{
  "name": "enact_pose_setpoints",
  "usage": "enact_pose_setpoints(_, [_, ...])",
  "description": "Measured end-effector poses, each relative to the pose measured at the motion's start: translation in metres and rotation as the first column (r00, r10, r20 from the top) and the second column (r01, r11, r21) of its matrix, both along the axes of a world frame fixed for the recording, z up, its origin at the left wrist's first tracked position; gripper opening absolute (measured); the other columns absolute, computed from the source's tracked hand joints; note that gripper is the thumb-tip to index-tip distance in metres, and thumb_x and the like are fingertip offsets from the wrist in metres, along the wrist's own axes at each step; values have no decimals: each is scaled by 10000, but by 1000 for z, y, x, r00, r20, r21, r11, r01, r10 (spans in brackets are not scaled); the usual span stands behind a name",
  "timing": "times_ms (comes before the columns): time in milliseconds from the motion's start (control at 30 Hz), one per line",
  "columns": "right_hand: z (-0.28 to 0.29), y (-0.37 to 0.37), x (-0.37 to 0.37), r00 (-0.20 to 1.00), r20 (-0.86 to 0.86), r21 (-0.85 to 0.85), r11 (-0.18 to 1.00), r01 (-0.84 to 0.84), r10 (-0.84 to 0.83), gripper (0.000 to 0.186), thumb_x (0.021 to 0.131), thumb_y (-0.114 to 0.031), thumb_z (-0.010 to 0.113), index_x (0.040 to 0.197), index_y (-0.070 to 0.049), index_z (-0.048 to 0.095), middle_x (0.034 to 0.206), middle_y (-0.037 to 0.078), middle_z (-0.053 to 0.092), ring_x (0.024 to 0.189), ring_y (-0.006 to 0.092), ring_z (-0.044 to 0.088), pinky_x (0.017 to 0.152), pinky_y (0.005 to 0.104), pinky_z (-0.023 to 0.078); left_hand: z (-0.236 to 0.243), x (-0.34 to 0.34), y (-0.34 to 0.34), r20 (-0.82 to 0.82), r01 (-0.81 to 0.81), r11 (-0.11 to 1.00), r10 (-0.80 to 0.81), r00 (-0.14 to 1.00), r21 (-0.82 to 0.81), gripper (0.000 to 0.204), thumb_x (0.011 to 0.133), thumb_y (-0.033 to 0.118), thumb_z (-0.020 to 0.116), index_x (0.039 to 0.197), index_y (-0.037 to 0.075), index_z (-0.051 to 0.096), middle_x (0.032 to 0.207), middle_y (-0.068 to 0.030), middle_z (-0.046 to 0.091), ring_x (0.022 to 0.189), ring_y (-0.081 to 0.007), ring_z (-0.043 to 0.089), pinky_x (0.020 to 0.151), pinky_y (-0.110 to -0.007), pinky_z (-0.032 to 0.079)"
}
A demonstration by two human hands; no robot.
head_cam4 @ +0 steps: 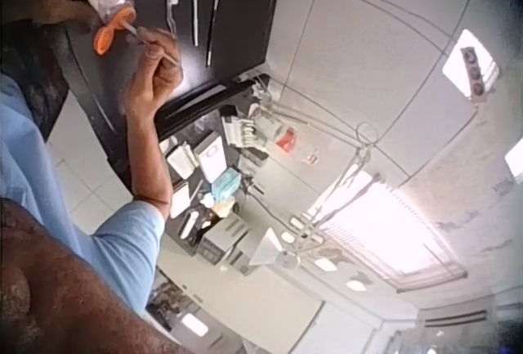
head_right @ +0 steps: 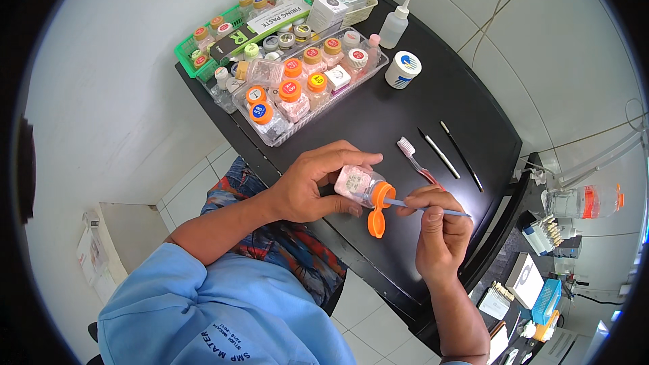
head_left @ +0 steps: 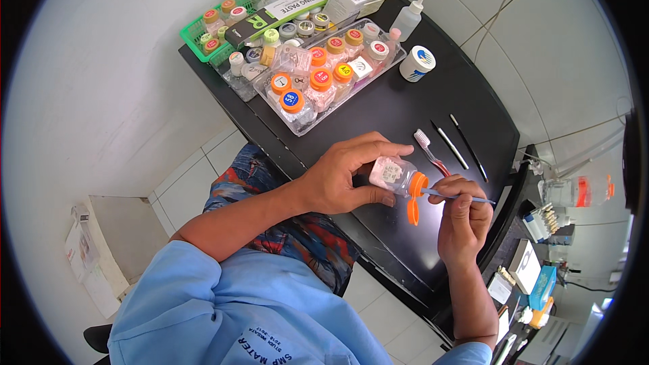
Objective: Applying glaze or staining materials to a dental prosthesis using a small brush.
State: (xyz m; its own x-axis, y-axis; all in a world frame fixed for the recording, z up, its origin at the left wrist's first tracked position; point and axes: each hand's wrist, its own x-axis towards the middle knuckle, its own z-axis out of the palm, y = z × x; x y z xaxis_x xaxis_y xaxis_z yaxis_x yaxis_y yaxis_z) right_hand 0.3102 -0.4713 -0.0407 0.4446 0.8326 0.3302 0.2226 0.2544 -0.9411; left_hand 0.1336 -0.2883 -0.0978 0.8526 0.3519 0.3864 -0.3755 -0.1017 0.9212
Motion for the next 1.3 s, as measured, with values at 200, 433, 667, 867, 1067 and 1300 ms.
enact_pose_setpoints(200, [1,1,3,998,62,15,999,-28,27,295,1131,-204,543,1075,34,709,965,163,739,973,231,668,1011,441,478,-17,3,2,92,95,982,-80,993,-165,641,944,-44,786,1483,31,448,1318,-135,649,1227,-178,672,1009,-348,585])
enact_pose_setpoints(433, [2,1,7,999,47,38,999,-10,8,300,1133,-211,546,1077,40,699,954,161,723,972,242,662,929,404,498,-9,1,1,44,145,961,-139,989,-236,600,958,-55,764,1475,26,471,1365,-130,634,1280,-180,651,1081,-355,556])
enact_pose_setpoints(667, [3,1,5,998,55,46,999,-22,19,283,1131,-180,532,1080,45,697,962,158,711,942,239,665,992,422,492,-9,2,2,-29,165,958,-176,984,-234,642,960,-56,762,1524,26,466,1386,-113,639,1297,-174,643,1091,-351,549])
enact_pose_setpoints(867, [2,2,6,996,86,32,999,-11,8,291,1126,-195,545,1067,43,702,950,159,709,930,238,666,1080,478,465,-7,1,2,-50,173,956,-190,981,-235,656,960,-50,758,1545,32,471,1371,-118,653,1256,-175,664,1099,-357,553])
enact_pose_setpoints(1067, [2,0,8,992,126,33,999,-24,19,314,1133,-207,538,1074,55,701,949,161,707,936,237,662,1035,471,500,-5,3,0,34,128,981,-125,992,-143,606,963,-33,750,1522,14,519,1456,-129,538,1326,-204,617,1128,-361,537])
enact_pose_setpoints(1300, [5,0,7,988,153,28,999,-18,13,344,1136,-241,544,1046,52,700,960,164,718,946,240,663,922,414,536,-8,3,1,55,139,970,-131,990,-201,543,975,-24,738,1478,-27,533,1434,-132,519,1334,-223,607,1126,-360,550])
